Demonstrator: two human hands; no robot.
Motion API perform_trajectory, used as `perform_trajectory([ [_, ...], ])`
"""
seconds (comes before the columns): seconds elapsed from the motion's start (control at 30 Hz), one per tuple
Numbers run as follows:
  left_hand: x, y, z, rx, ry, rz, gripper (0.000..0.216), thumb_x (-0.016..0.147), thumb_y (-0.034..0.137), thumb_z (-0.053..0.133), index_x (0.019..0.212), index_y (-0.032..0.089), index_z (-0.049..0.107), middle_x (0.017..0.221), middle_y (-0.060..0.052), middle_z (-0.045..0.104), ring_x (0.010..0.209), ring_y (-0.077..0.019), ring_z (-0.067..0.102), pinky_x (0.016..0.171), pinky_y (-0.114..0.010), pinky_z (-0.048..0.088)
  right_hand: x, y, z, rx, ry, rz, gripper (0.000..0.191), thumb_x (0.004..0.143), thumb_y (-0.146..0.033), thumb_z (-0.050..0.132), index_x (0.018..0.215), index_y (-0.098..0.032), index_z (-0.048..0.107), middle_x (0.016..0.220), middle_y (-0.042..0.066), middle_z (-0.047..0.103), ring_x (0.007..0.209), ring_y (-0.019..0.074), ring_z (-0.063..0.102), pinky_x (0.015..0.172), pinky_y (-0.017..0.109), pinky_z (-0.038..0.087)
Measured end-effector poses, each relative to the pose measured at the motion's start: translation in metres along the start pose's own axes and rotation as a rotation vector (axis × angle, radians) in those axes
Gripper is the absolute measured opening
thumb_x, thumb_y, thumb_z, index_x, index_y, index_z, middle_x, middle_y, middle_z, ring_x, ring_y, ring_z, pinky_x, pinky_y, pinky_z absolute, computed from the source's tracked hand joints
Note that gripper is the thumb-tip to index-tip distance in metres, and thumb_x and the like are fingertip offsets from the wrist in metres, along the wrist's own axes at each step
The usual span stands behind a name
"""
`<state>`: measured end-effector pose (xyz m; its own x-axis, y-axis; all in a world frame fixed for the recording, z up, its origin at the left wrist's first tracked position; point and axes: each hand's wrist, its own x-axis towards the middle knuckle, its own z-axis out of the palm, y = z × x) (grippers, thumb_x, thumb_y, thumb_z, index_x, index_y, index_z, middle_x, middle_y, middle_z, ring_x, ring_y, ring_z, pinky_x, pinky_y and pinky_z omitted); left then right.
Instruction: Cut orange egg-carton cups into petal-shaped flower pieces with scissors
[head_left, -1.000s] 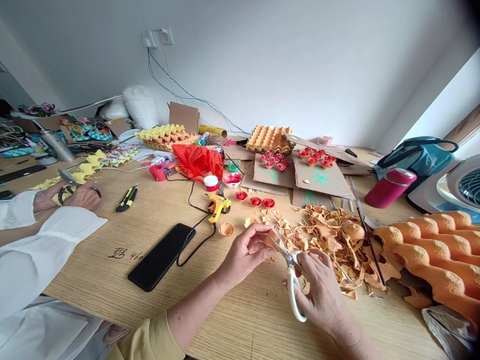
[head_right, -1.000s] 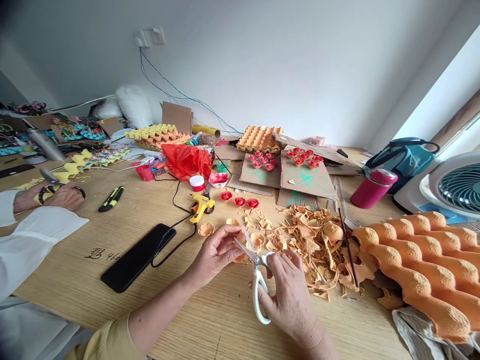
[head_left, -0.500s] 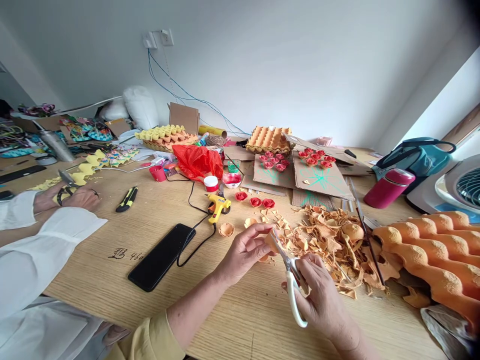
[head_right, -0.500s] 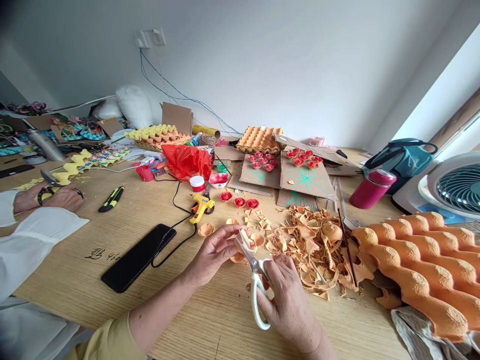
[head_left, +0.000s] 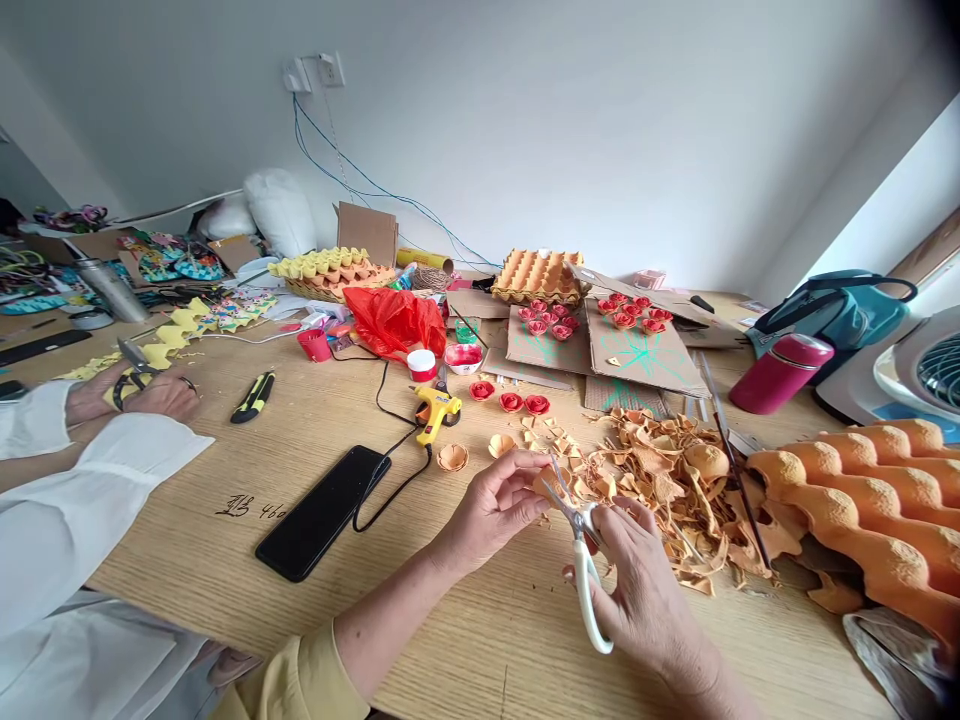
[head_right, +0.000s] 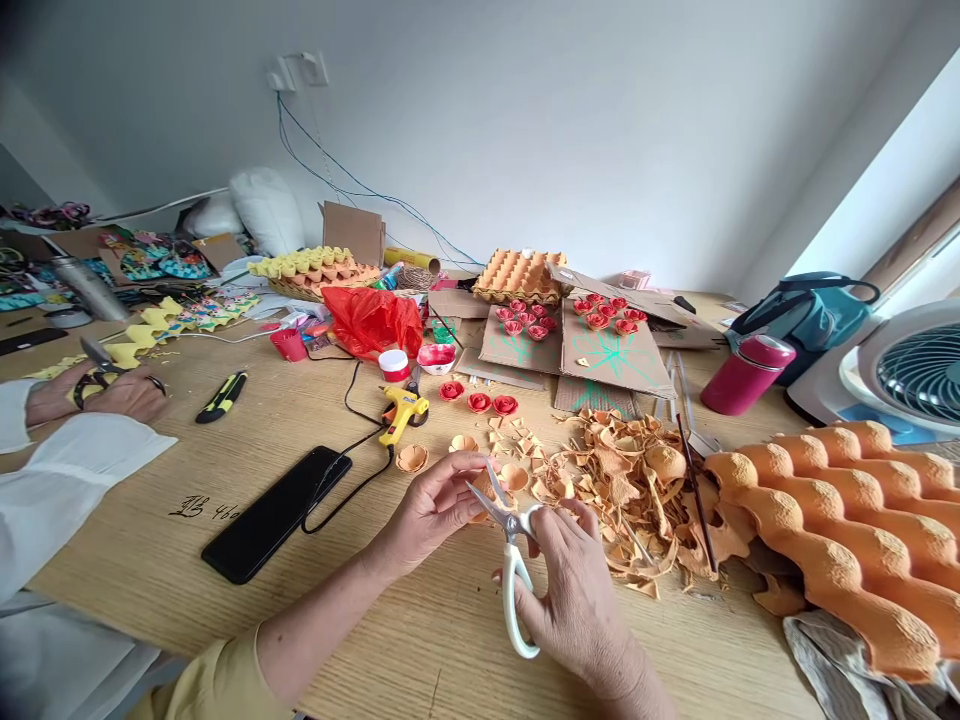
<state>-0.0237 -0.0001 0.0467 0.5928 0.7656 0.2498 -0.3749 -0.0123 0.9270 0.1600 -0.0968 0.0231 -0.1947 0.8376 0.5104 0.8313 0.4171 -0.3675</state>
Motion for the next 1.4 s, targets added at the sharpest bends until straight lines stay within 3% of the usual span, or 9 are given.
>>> perform_trajectory([
  [0.37, 0.001, 0.006, 0.002, -0.041, 0.010, -0.052, 0.038, 0.081, 0.027, 0.077, 0.116, 0.020, 0.064, 0.113, -0.010, 0.074, 0.107, -0.0235, 0.069, 0.095, -0.034, 0.051, -0.001, -0.005, -0.001, 0.069, 0.003, -0.012, 0.023, 0.096, -0.027, 0.052, 0.081, -0.024, 0.034, 0.073, -0.003, 0.044, 0.070, 0.0175, 0.043, 0.072, 0.037, 0.039],
  [0.6, 0.002, 0.005, -0.001, -0.105, 0.032, -0.025, 0.036, 0.081, 0.023, 0.078, 0.115, 0.022, 0.067, 0.129, -0.009, 0.068, 0.120, -0.0239, 0.063, 0.102, -0.034, 0.047, 0.001, -0.007, 0.001, 0.115, 0.055, 0.002, 0.029, 0.097, -0.024, 0.052, 0.074, -0.024, 0.035, 0.066, -0.003, 0.046, 0.066, 0.0169, 0.045, 0.064, 0.032, 0.040],
  [0.8, 0.004, 0.001, -0.005, -0.246, 0.082, -0.062, 0.038, 0.084, 0.028, 0.074, 0.121, 0.026, 0.066, 0.126, -0.007, 0.066, 0.106, -0.0220, 0.067, 0.085, -0.032, 0.055, -0.002, -0.001, 0.003, 0.173, 0.111, 0.167, 0.016, 0.097, -0.028, 0.053, 0.081, -0.023, 0.050, 0.070, 0.000, 0.054, 0.065, 0.0169, 0.048, 0.059, 0.030, 0.044],
  [0.97, 0.005, -0.002, -0.008, -0.450, 0.003, -0.161, 0.040, 0.085, 0.031, 0.072, 0.124, 0.024, 0.064, 0.112, -0.008, 0.072, 0.095, -0.0216, 0.073, 0.076, -0.028, 0.054, -0.002, 0.000, 0.001, 0.223, 0.184, 0.202, 0.016, 0.095, -0.031, 0.054, 0.081, -0.023, 0.055, 0.074, 0.002, 0.058, 0.067, 0.0178, 0.053, 0.059, 0.030, 0.045],
  [1.17, 0.007, -0.001, -0.008, -0.615, -0.069, -0.310, 0.036, 0.087, 0.032, 0.069, 0.119, 0.017, 0.066, 0.107, -0.011, 0.074, 0.079, -0.0167, 0.073, 0.059, -0.021, 0.052, -0.001, -0.002, -0.006, 0.397, 0.192, 0.208, 0.037, 0.099, -0.053, 0.042, 0.085, -0.022, 0.057, 0.073, 0.002, 0.059, 0.065, 0.0193, 0.056, 0.056, 0.031, 0.046],
  [1.4, 0.006, 0.001, -0.008, -0.666, -0.115, -0.378, 0.037, 0.090, 0.038, 0.064, 0.119, 0.015, 0.065, 0.108, -0.012, 0.072, 0.075, -0.0158, 0.072, 0.057, -0.021, 0.051, -0.003, -0.004, -0.009, 0.510, 0.210, 0.238, 0.052, 0.099, -0.065, 0.027, 0.090, -0.023, 0.056, 0.080, 0.005, 0.061, 0.067, 0.0207, 0.056, 0.061, 0.034, 0.046],
])
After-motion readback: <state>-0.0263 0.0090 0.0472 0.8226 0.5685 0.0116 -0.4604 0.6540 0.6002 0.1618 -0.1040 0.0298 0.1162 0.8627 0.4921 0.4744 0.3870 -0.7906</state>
